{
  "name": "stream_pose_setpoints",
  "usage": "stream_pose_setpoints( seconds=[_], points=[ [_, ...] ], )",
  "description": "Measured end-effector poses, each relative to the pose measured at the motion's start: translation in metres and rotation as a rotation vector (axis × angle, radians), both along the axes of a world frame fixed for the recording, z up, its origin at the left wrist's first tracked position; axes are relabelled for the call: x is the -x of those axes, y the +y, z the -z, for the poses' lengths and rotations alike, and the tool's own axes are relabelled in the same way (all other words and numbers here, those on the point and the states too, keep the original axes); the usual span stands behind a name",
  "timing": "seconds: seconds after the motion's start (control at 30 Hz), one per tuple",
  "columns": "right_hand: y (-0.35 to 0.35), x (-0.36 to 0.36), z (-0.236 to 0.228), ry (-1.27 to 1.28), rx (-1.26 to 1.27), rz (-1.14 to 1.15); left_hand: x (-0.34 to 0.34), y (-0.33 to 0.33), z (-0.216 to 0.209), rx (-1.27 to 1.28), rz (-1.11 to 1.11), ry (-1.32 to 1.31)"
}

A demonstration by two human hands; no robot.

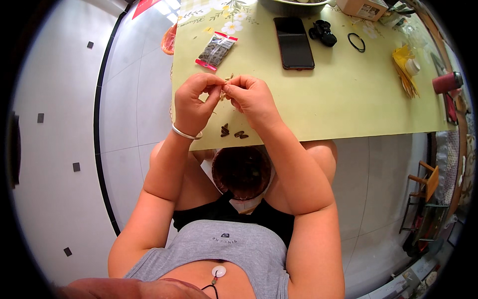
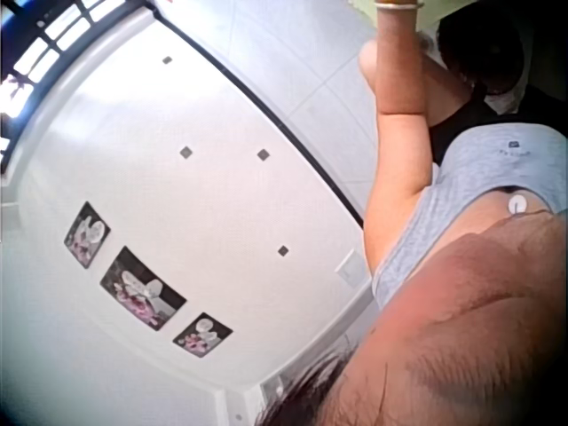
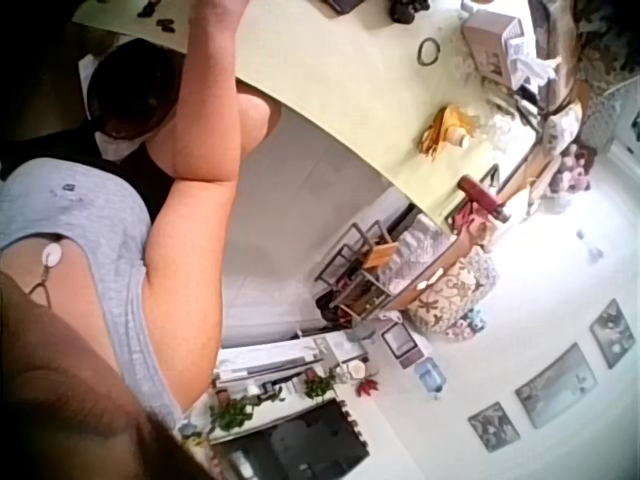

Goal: The person sits on the floor and peels the husks off sunflower seeds by hand, separating the kernels from the shells. The peeled seeds are collected in the palm of the left hand while the empty shells are discarded into a bowl placed between the legs.

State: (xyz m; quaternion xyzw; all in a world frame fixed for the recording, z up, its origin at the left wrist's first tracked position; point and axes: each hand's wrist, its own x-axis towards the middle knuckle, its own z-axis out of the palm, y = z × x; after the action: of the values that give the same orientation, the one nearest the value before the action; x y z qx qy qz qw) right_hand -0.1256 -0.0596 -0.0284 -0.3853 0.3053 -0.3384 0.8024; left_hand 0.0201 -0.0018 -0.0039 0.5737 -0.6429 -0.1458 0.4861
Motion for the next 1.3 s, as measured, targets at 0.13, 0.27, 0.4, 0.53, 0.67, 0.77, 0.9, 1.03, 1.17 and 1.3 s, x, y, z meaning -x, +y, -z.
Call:
stream_pose_setpoints(
  seconds=[0.13,0.27,0.4,0.53,0.67,0.77,0.9,1.03,1.17,1.3],
  points=[
    [0.005,-0.003,-0.002,0.117,0.163,0.091,0.002,0.001,0.005,0.053,-0.046,-0.152],
    [0.008,-0.005,-0.003,0.127,0.211,0.178,0.007,0.001,0.003,0.107,-0.072,-0.267],
    [0.010,-0.007,-0.001,0.160,0.238,0.205,0.011,0.006,-0.002,0.091,-0.074,-0.288],
    [0.009,-0.008,0.003,0.235,0.331,0.196,0.009,0.008,0.001,0.076,-0.063,-0.317],
    [0.005,-0.006,0.001,0.187,0.256,0.140,0.009,0.010,-0.001,-0.035,-0.035,-0.140],
    [0.003,-0.005,0.003,0.111,0.152,0.105,0.008,0.012,-0.004,-0.124,-0.023,-0.004],
    [0.000,0.000,0.002,0.001,0.003,0.033,0.002,0.009,-0.003,-0.247,0.055,0.349],
    [0.000,0.002,-0.006,-0.041,-0.032,0.008,-0.007,0.007,-0.005,-0.390,0.130,0.697],
    [0.000,0.001,-0.007,0.031,0.097,0.036,-0.012,0.005,-0.006,-0.457,0.134,0.885],
    [0.002,0.001,-0.010,0.111,0.200,0.057,-0.015,0.003,-0.001,-0.459,0.182,0.893]
  ],
)
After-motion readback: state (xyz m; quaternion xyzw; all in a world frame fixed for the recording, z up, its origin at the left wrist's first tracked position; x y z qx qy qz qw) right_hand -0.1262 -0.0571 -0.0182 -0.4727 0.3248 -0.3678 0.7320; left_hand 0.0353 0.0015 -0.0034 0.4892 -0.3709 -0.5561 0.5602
